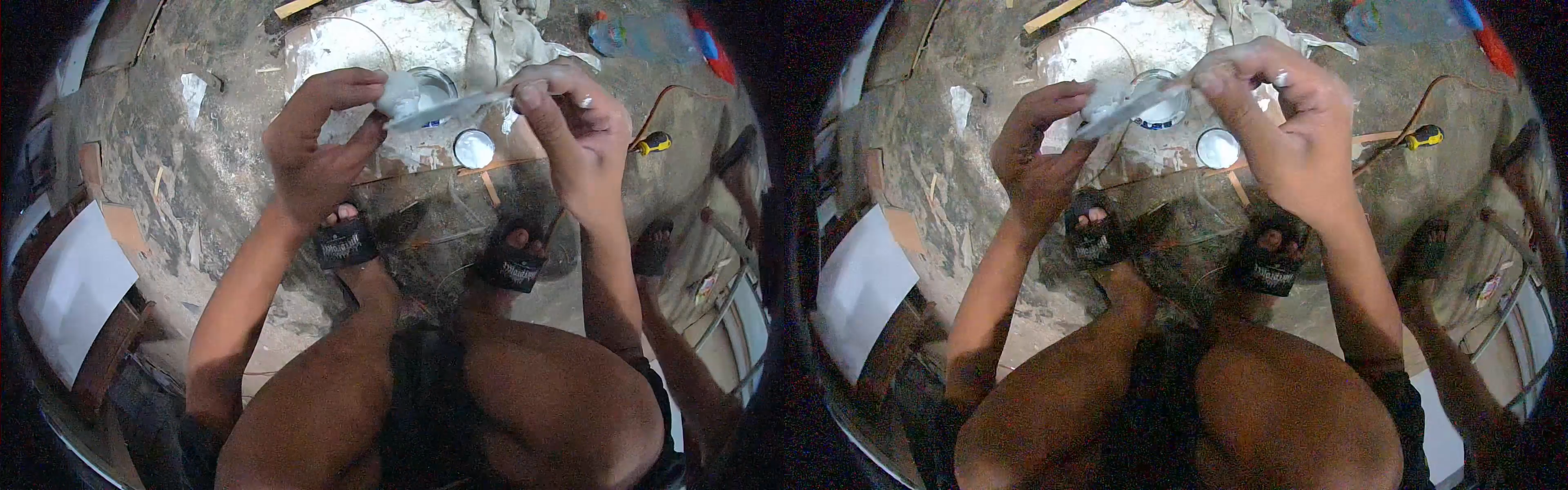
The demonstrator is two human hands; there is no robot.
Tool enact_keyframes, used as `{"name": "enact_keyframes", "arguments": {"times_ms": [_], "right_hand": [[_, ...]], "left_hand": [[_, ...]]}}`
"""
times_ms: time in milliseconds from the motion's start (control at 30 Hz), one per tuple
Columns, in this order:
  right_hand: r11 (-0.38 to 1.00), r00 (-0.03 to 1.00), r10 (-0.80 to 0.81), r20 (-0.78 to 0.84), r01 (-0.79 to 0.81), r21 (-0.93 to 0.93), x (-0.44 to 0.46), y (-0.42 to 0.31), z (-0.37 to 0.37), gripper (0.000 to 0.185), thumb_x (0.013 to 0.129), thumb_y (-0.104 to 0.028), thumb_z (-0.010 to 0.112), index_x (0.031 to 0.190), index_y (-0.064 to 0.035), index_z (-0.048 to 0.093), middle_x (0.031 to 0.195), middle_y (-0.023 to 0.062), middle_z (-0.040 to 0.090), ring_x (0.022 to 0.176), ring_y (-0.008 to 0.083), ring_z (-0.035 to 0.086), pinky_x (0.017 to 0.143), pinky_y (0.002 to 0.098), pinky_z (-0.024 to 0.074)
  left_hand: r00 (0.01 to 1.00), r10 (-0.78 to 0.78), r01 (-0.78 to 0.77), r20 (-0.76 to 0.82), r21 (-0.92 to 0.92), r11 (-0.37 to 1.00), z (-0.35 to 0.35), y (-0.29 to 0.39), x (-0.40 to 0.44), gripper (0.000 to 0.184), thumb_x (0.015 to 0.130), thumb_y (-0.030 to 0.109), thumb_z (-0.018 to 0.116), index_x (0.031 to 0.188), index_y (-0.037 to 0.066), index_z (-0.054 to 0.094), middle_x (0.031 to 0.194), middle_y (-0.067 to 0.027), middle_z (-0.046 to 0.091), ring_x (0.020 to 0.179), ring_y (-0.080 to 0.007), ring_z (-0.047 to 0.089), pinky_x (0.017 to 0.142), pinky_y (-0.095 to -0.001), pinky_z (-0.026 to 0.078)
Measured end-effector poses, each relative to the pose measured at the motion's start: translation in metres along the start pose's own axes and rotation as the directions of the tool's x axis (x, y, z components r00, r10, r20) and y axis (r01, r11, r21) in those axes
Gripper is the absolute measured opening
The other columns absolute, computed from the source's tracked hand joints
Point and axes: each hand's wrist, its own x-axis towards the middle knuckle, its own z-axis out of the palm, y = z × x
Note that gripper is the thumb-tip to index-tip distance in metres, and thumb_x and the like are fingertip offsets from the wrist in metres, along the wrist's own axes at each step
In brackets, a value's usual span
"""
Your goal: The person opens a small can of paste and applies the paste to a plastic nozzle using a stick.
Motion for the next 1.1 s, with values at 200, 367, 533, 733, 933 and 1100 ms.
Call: {"name": "enact_keyframes", "arguments": {"times_ms": [200, 367, 533, 733, 933, 1100], "right_hand": [[0.941, 0.928, 0.319, -0.194, -0.286, 0.179, -0.015, -0.002, 0.012, 0.02, 0.095, -0.021, 0.07, 0.094, -0.0015, 0.074, 0.077, -0.0028, 0.065, 0.069, 0.003, 0.053, 0.063, 0.0199, 0.0414], [0.818, 0.871, 0.473, -0.132, -0.378, 0.433, -0.032, 0.001, 0.032, 0.024, 0.098, -0.022, 0.065, 0.094, 0.0017, 0.069, 0.081, 0.0025, 0.064, 0.078, 0.0085, 0.055, 0.073, 0.0241, 0.0413], [0.848, 0.888, 0.442, -0.129, -0.366, 0.383, -0.04, 0.001, 0.042, 0.021, 0.097, -0.019, 0.068, 0.095, 0.0011, 0.073, 0.078, -0.0015, 0.066, 0.069, 0.0048, 0.054, 0.062, 0.0209, 0.0419], [0.753, 0.838, 0.545, -0.003, -0.488, 0.442, -0.043, -0.012, 0.048, 0.023, 0.099, -0.019, 0.063, 0.095, 0.0027, 0.068, 0.083, 0.0034, 0.064, 0.077, 0.0089, 0.055, 0.073, 0.0257, 0.0428], [0.564, 0.793, 0.609, 0.038, -0.466, 0.682, -0.048, -0.012, 0.06, 0.026, 0.099, -0.02, 0.064, 0.104, 0.0038, 0.07, 0.087, 0.0032, 0.067, 0.077, 0.0081, 0.056, 0.073, 0.024, 0.0437], [0.577, 0.766, 0.64, 0.064, -0.533, 0.618, -0.054, -0.019, 0.066, 0.028, 0.098, -0.023, 0.065, 0.106, 0.003, 0.073, 0.082, 0.003, 0.069, 0.077, 0.0082, 0.057, 0.074, 0.0238, 0.0444]], "left_hand": [[0.998, -0.017, 0.013, -0.066, -0.069, 0.998, 0.007, 0.003, -0.004, 0.029, 0.072, -0.004, 0.08, 0.097, 0.004, 0.067, 0.106, -0.0112, 0.07, 0.099, -0.023, 0.069, 0.086, -0.0333, 0.054], [0.996, 0.002, -0.004, -0.093, -0.022, 1.0, 0.01, 0.001, -0.005, 0.032, 0.07, -0.002, 0.082, 0.096, 0.004, 0.065, 0.106, -0.0123, 0.07, 0.098, -0.023, 0.068, 0.085, -0.0331, 0.054], [0.989, -0.021, 0.022, -0.148, 0.003, 1.0, 0.013, 0.0, -0.007, 0.032, 0.069, 0.0, 0.083, 0.093, 0.004, 0.063, 0.103, -0.012, 0.069, 0.093, -0.0217, 0.067, 0.082, -0.033, 0.053], [0.985, -0.036, 0.037, -0.167, 0.003, 0.999, 0.013, -0.001, -0.006, 0.031, 0.071, 0.0, 0.084, 0.09, 0.003, 0.061, 0.101, -0.0116, 0.066, 0.088, -0.0204, 0.064, 0.079, -0.0314, 0.053], [0.98, -0.099, 0.088, -0.173, -0.069, 0.994, 0.016, 0.008, -0.006, 0.025, 0.076, -0.002, 0.081, 0.089, 0.001, 0.06, 0.102, -0.0117, 0.063, 0.091, -0.0179, 0.063, 0.08, -0.0305, 0.053], [0.968, -0.155, 0.128, -0.196, -0.146, 0.981, 0.02, 0.012, -0.005, 0.024, 0.078, -0.003, 0.08, 0.089, 0.001, 0.059, 0.104, -0.0111, 0.062, 0.094, -0.0175, 0.064, 0.082, -0.029, 0.053]]}}
